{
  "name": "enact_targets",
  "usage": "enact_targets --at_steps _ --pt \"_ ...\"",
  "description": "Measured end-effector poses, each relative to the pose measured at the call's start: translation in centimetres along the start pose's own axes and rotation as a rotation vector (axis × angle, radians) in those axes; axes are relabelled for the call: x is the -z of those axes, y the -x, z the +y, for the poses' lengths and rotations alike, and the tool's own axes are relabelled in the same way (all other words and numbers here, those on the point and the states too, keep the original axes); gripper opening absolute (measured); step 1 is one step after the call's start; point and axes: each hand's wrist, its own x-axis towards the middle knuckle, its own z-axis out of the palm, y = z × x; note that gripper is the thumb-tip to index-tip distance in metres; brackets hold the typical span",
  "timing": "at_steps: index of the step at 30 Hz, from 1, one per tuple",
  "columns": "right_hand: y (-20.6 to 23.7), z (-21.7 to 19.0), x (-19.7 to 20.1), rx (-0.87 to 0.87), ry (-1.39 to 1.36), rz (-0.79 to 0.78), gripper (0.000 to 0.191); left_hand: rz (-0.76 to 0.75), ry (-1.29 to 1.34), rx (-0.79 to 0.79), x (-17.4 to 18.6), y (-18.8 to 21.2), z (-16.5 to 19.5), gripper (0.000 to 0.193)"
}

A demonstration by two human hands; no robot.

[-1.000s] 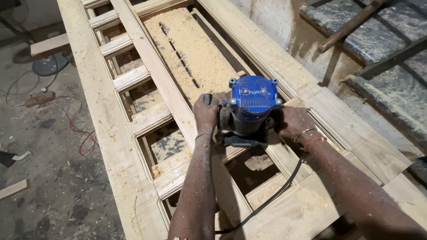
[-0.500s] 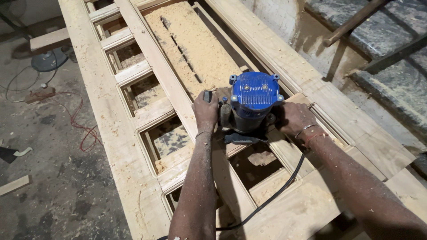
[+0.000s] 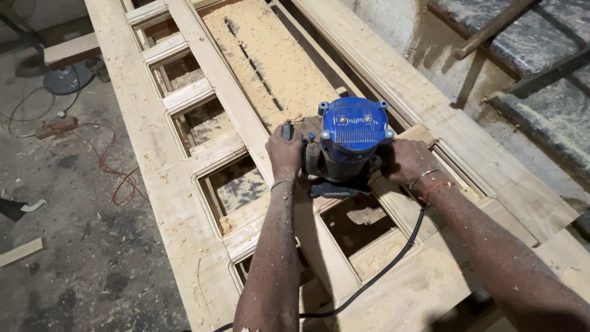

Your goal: The person guides a blue electric router along a recessed groove in a large wooden door panel, cutting a channel and producing sawdust. They reposition the router repeatedly along the groove and around the panel's frame sections, steadying the tool with both hands.

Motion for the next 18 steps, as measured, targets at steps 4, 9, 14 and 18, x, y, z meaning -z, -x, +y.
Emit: enact_targets --at_steps 4,9,14,18 --pt "-0.1 -0.6 0.2 -0.017 0.013 -0.021 0.025 -0.013 -0.007 0.001 0.6 0.1 -0.3 0.027" --pt "0.1 -1.2 0.0 -0.012 0.03 -0.065 0.031 0.006 0.033 -0.03 1.2 0.3 -0.6 0.025" --pt "0.3 -1.5 0.1 -0.002 0.069 -0.053 0.033 -0.002 0.053 0.033 1.5 0.5 -0.5 0.027" --pt "0.4 -2.0 0.4 0.013 0.089 -0.009 0.044 0.001 0.049 0.014 1.9 0.5 -0.6 0.029"
